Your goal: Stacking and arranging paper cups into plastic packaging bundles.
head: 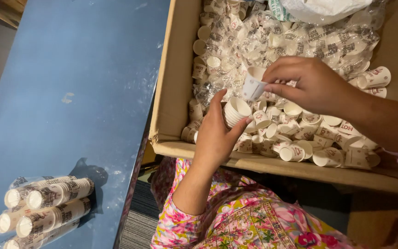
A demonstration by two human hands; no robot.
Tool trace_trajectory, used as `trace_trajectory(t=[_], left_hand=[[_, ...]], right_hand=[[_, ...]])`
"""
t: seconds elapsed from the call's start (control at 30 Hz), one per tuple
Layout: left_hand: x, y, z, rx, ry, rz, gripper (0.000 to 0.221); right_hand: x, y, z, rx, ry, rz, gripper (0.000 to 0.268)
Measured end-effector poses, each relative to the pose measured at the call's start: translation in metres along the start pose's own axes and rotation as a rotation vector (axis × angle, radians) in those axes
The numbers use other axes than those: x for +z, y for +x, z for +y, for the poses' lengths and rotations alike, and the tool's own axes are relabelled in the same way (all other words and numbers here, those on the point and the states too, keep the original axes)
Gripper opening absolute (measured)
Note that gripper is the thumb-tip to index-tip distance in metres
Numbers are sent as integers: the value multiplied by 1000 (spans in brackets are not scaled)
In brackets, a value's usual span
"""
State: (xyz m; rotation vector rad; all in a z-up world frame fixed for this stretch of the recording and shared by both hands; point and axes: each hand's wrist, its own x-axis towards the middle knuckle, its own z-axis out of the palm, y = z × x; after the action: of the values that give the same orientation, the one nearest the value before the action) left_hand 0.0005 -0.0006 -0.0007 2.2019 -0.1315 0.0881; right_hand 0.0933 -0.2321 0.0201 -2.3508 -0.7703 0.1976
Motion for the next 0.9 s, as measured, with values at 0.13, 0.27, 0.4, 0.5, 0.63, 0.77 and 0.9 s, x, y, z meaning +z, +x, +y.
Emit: trace_trajectory(t=[0.13, 0.27, 0.4, 0.5, 0.63, 0.77, 0.9], left_hand=[[1, 0, 0, -48, -3, -37, 82], [0, -3, -1, 18, -47, -32, 80], [-1, -3, -4, 198, -88, -13, 76], [0, -3, -3, 131, -49, -112, 65], [-4, -2, 9, 39, -41, -57, 57], [-4, -1, 8, -67, -23, -85, 56], [-1, -3, -1, 69, -21, -48, 56]], right_hand=[[27, -7, -6, -298, 68, -4, 22], [35, -5, -7, -389, 35, -111, 24], [46, -4, 6, -500, -90, -107, 32], [45, 4, 19, -555, 60, -84, 27], [70, 15, 60, -44, 145, -34, 31], [147, -9, 97, 166, 87, -266, 40], [189, -28, 103, -156, 40, -253, 36]])
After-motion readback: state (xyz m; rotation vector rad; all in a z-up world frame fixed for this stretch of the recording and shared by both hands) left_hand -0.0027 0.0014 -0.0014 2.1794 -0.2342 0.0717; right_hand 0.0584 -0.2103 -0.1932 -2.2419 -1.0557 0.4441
